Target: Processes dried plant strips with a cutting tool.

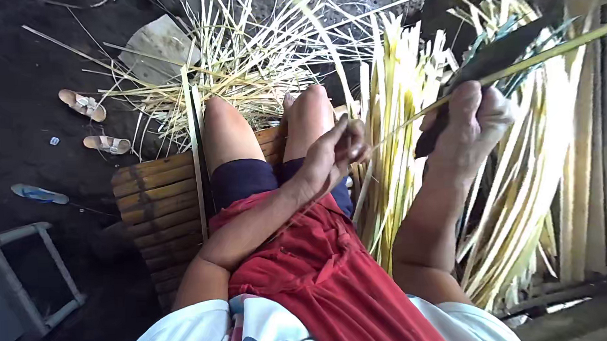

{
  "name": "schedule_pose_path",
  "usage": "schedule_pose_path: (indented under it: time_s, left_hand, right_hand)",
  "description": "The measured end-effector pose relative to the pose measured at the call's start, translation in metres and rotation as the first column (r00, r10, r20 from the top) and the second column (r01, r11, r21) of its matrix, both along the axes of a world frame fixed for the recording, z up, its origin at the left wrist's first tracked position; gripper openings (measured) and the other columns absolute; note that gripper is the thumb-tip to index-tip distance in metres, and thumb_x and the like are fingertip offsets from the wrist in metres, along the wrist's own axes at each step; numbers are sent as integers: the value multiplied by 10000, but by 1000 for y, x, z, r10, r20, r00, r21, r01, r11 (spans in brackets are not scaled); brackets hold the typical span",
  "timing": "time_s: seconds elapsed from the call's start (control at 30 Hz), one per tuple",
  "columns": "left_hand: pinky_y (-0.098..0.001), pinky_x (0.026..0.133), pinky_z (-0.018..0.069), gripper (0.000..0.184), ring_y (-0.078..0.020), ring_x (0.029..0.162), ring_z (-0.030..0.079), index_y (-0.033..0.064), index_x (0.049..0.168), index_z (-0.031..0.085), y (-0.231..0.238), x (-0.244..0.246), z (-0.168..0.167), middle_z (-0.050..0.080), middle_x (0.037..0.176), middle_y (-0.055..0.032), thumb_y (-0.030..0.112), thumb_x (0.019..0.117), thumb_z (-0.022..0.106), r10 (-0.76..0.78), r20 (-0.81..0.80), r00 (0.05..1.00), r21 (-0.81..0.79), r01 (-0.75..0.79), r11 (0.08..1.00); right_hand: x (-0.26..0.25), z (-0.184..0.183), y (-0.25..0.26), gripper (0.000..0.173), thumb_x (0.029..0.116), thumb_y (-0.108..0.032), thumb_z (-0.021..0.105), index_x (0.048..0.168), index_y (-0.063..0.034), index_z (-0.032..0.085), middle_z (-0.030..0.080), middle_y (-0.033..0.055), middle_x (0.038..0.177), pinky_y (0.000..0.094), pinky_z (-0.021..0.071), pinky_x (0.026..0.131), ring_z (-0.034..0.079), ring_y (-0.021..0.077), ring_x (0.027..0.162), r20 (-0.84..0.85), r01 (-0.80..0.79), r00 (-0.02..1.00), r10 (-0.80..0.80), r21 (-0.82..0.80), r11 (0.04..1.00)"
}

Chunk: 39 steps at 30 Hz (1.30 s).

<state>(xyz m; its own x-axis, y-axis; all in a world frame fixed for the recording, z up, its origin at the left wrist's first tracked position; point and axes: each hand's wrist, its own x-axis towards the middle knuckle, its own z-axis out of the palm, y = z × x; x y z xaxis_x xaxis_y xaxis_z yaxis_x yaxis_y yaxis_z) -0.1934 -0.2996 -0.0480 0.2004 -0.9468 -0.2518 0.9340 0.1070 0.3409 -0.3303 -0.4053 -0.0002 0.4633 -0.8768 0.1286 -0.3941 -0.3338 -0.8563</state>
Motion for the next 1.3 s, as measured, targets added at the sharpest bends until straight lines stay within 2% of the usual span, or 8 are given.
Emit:
schedule_pose_path:
  time_s: [0.13, 0.27, 0.43, 0.53, 0.67, 0.8, 1.03, 1.3]
  left_hand:
    - [-205, 568, 475, 468, -46, 528, 505, 204, 771, 469, -8, 6, -2, 466, 570, 86, 279, 1129, 176, 299, -78, 951, 349, -255, 902]
    - [-238, 587, 479, 413, -71, 526, 501, 208, 815, 450, -6, 47, -33, 445, 565, 89, 266, 1117, 173, 507, -11, 862, 582, -407, 704]
    - [-293, 766, 547, 476, -104, 795, 642, 145, 1118, 547, 9, 27, -29, 628, 813, 28, 398, 1124, 143, 138, 133, 981, 228, -166, 959]
    - [-241, 650, 504, 463, -84, 671, 550, 180, 961, 551, 39, -1, -7, 514, 735, 37, 442, 1119, 204, -76, 151, 986, 135, 56, 989]
    - [-190, 560, 486, 435, -47, 521, 507, 176, 835, 488, 18, 8, -16, 473, 591, 77, 287, 1137, 196, 311, -65, 948, 462, -247, 852]
    - [-228, 550, 466, 440, -69, 499, 483, 208, 813, 456, 15, 44, -37, 428, 550, 88, 332, 1130, 177, 461, -15, 887, 623, -352, 698]
    - [-238, 680, 506, 461, -85, 689, 575, 167, 924, 554, 45, 5, -35, 553, 728, 29, 388, 1127, 205, -77, 84, 993, 116, 67, 991]
    - [-228, 564, 474, 466, -70, 491, 484, 218, 773, 453, 27, 56, -72, 426, 530, 90, 332, 1123, 168, 459, -172, 872, 517, -317, 795]
  right_hand:
    - [10, -28, 50, 338, 1052, -324, 550, 828, -87, 638, 587, -27, 613, 237, 490, 429, 547, 40, 471, -32, -273, 960, 279, 136, 952]
    - [-28, -10, 61, 366, 1053, -406, 522, 774, -209, 654, 593, -101, 661, 183, 479, 513, 563, 5, 566, 369, -548, 823, 432, 315, 775]
    - [-1, -4, 36, 410, 1043, -429, 544, 774, -132, 628, 590, -85, 633, 195, 492, 484, 568, -6, 523, -46, -198, 978, 201, 71, 978]
    - [16, -19, 19, 377, 1098, -401, 442, 835, -192, 613, 615, -125, 662, 185, 539, 529, 595, -7, 537, 31, -74, 997, 71, 112, 991]
    - [14, -48, 71, 332, 1041, -325, 576, 837, -73, 647, 585, -12, 612, 243, 482, 426, 547, 53, 472, 0, -344, 936, 352, 206, 916]
    - [-16, -20, 78, 293, 1031, -394, 584, 836, -197, 676, 631, -103, 705, 167, 526, 535, 595, -20, 592, 236, -539, 842, 485, 319, 780]
    - [7, -41, 44, 389, 1058, -419, 547, 856, -95, 621, 573, -7, 618, 243, 467, 411, 533, 66, 455, -149, -119, 982, 118, -2, 993]
    - [6, -40, 97, 442, 1018, -370, 592, 711, -59, 656, 590, 13, 636, 250, 474, 572, 565, 63, 591, -67, -632, 775, 629, -49, 774]
